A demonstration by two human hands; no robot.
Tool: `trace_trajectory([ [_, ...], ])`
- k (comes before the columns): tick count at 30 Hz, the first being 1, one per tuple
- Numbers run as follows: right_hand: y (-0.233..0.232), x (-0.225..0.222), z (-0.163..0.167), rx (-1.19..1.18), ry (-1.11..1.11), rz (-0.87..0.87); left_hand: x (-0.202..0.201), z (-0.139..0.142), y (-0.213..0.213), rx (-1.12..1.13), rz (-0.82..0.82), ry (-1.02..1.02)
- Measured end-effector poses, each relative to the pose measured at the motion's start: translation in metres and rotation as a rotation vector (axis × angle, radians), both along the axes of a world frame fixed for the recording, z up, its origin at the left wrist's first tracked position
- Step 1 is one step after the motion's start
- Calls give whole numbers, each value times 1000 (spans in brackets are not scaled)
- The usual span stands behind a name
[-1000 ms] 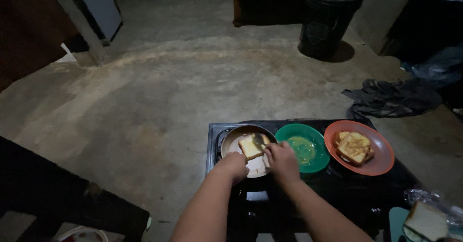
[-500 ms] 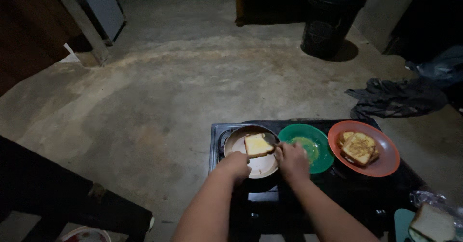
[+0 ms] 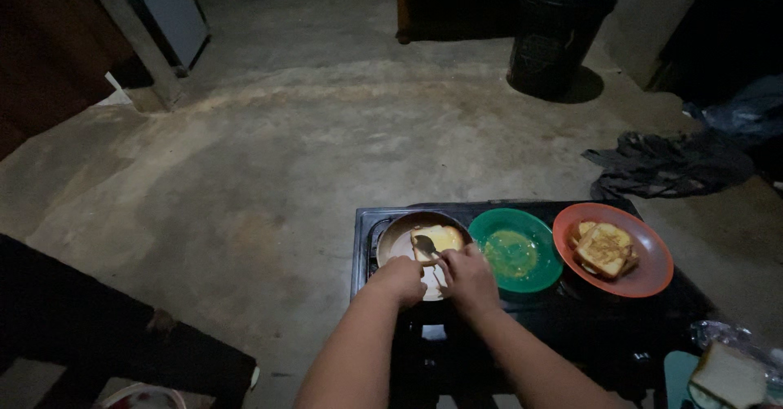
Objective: The person fries slices of bread in a pan on a portable countertop stove, flipping them with a spoon. They then cut cucumber and tomato on a cutting board, assemble the fried bread with the vegetables into sandwiches, cut the sandwiches in half with a knife, and place them on a plate.
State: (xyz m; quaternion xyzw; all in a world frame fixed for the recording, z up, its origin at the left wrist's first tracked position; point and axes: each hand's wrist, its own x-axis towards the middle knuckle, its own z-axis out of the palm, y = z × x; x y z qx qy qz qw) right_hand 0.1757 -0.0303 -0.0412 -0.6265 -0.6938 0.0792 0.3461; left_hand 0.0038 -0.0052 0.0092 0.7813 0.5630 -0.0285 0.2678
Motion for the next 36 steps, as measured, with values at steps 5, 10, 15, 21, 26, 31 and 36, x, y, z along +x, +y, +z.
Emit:
trace_trajectory([
  [5, -1, 11, 4, 49, -105, -170, -3, 0, 1, 9, 10, -16],
  [10, -4, 30, 9, 3, -74, -219, -1, 5, 0, 6, 10, -6],
  [15, -1, 37, 8, 63, -138, -231, 1, 11, -4, 0, 21, -15],
  [21, -1, 12, 3, 169, -69, -140, 1, 9, -2, 33, -14, -21],
  [26, -7, -3, 2, 56, -29, -67, 2, -1, 1, -3, 28, -15],
  [31, -5, 4, 0, 85, -86, -93, 0, -9, 6, 32, 7, -15],
  [36, -8, 13, 0, -14, -141, -76, -6, -3, 2, 20, 9, -56],
])
